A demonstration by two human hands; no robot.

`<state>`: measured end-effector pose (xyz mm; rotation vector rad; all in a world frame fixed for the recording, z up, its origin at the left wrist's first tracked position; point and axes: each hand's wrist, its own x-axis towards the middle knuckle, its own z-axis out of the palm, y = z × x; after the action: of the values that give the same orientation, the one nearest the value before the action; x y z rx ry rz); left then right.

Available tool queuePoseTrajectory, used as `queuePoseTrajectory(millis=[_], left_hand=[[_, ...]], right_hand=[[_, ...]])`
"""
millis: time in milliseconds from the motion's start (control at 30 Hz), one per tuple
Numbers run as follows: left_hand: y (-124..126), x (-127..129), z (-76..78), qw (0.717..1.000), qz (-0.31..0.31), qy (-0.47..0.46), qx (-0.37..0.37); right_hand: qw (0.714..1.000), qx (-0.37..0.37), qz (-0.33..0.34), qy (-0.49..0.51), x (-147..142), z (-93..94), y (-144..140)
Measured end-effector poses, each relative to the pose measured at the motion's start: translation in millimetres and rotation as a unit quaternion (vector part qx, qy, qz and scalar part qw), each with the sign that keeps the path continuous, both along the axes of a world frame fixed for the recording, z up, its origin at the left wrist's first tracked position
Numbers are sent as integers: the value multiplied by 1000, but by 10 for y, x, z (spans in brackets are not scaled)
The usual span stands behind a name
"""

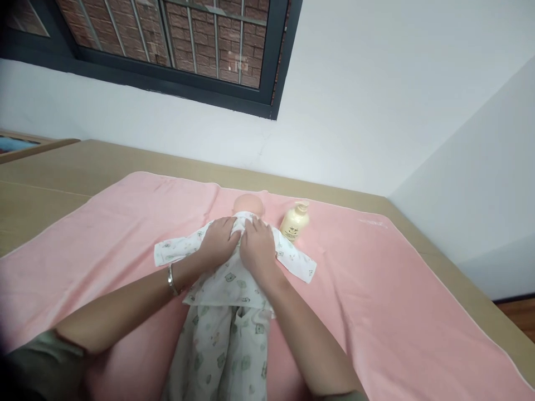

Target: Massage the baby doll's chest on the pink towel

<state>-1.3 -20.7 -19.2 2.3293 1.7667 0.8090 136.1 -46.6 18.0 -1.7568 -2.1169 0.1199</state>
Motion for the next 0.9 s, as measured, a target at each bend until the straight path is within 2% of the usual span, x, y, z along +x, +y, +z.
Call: queuePoseTrajectory(millis=[100, 200, 300, 400, 467, 500, 600, 667, 767, 900], left_hand=[[-33, 5, 81, 999, -20, -10, -26], [-88, 83, 181, 996, -48, -77, -20], [-134, 246, 338, 980, -130, -146, -32], [-124, 456, 541, 948, -178, -245, -101], [-71, 603, 666, 898, -186, -360, -174], [-33, 674, 716, 857, -191, -428, -215], [95, 854, 814, 703, -191, -605, -320], [166, 933, 853, 623, -174, -674, -357], [235, 994, 921, 557, -143, -720, -387], [299, 1014, 1017, 519, -134, -736, -413]], right_hand=[[998, -19, 50, -20, 16, 64, -38], [997, -20, 64, 42, 110, 251, -100], [992, 15, -10, 122, 299, 475, -134], [977, 103, -91, 161, 557, 605, -87], [968, 155, -107, 167, 734, 614, -12], [966, 169, -102, 166, 811, 599, 34], [975, 156, -68, 142, 966, 521, 166], [986, 120, -54, 104, 996, 474, 227], [994, 90, -57, 28, 966, 445, 261], [992, 97, -72, -45, 902, 460, 247]])
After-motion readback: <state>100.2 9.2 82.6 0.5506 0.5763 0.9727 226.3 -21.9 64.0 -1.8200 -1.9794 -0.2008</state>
